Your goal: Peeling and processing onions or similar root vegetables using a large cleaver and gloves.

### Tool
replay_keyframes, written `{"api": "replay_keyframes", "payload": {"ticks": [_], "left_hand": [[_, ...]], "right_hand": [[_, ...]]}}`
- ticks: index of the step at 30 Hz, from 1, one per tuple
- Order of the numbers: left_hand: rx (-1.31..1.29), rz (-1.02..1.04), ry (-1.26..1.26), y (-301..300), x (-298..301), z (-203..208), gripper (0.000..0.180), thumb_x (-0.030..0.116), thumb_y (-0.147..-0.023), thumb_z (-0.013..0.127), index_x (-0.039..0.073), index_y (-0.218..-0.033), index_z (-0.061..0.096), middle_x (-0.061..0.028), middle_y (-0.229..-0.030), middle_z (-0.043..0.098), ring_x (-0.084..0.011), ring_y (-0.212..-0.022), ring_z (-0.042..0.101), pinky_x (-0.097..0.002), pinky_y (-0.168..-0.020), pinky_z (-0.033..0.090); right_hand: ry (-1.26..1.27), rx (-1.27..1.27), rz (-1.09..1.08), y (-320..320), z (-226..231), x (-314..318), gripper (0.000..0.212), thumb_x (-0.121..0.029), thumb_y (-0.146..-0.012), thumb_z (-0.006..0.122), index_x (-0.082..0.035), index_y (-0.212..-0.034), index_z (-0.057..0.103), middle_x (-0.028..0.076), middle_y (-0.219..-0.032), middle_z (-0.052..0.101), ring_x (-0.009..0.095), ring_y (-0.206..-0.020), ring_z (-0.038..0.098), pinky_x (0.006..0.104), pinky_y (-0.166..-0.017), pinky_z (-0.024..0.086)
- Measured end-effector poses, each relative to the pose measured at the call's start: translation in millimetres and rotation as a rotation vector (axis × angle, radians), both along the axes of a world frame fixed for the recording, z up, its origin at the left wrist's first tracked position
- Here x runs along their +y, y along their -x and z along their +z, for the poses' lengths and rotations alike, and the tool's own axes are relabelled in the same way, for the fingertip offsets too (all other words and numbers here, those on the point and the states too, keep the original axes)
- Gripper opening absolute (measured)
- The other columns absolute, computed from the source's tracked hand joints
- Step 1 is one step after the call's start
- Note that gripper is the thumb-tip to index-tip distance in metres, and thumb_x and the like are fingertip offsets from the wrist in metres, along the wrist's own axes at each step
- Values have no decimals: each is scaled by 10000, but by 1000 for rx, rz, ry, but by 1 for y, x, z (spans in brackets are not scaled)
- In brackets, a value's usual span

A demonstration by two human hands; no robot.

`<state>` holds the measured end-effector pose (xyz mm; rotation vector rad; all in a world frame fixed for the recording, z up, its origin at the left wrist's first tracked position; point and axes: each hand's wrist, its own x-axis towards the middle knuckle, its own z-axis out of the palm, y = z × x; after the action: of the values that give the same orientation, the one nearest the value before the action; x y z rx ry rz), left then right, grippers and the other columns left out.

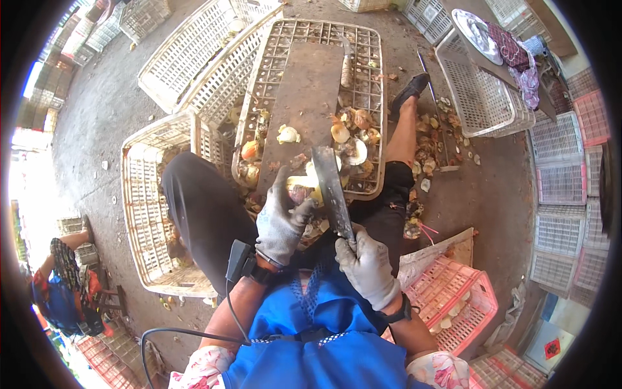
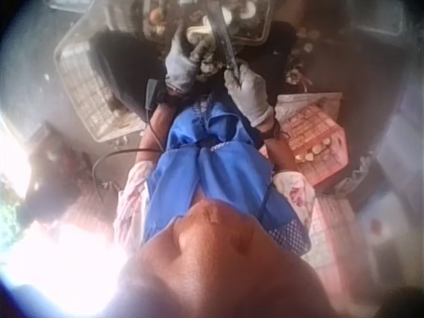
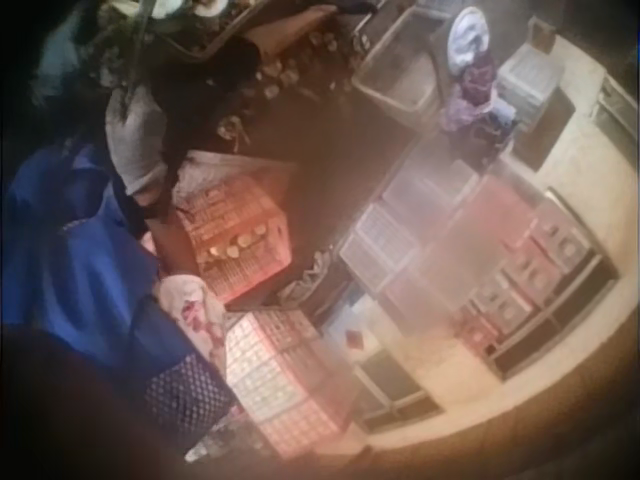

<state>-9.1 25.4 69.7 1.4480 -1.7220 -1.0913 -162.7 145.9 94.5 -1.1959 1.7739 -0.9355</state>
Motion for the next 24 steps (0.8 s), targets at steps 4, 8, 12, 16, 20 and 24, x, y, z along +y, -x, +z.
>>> {"api": "replay_keyframes", "payload": {"ticks": [4, 8, 12, 16, 20, 24], "left_hand": [[-18, -32, -30, -11, 0, -3, 607, 473, -1029, 599, 50, -1458, 526, -186, -1194, 692, -278, -1080, 696, -371, -923, 546], [141, 29, -229, -13, -2, -7, 593, 486, -1037, 584, 24, -1408, 563, -193, -1248, 680, -250, -1099, 687, -358, -944, 529], [190, 42, -189, -11, -4, -5, 600, 500, -1036, 582, 12, -1385, 577, -190, -1245, 684, -240, -1121, 675, -343, -958, 516], [205, 28, -225, -9, -2, -1, 608, 522, -1038, 564, 20, -1380, 581, -179, -1230, 698, -239, -1143, 667, -357, -979, 506], [180, 62, -276, -15, -1, -6, 595, 518, -1044, 548, 27, -1378, 583, -194, -1239, 693, -285, -1140, 679, -374, -973, 516], [25, 63, -212, -13, -3, 2, 489, 387, -1040, 573, 55, -1399, 571, -233, -1274, 657, -406, -1154, 646, -431, -982, 517]], "right_hand": [[35, 49, -54, -10, -3, -7, 258, -132, -1018, 622, 5, -1237, 610, 10, -688, 614, 62, -574, 584, 247, -521, 490], [-47, -33, -33, -8, 13, -18, 192, -138, -1024, 616, -6, -1164, 616, 16, -685, 623, 62, -557, 577, 242, -507, 482], [204, -213, -313, -25, 55, -20, 120, -150, -1042, 592, -31, -1025, 594, 20, -686, 629, 61, -534, 573, 240, -471, 459], [220, -50, -220, -36, -7, -20, 165, -164, -1028, 620, -12, -966, 606, 73, -654, 634, 153, -500, 608, 336, -460, 475], [65, 209, 16, -37, -8, -29, 149, -118, -953, 671, 3, -931, 588, 213, -690, 638, 404, -628, 654, 469, -559, 499], [74, 304, 27, -38, -9, -29, 165, -143, -957, 670, -5, -923, 586, 194, -691, 641, 418, -667, 658, 486, -580, 492]]}}
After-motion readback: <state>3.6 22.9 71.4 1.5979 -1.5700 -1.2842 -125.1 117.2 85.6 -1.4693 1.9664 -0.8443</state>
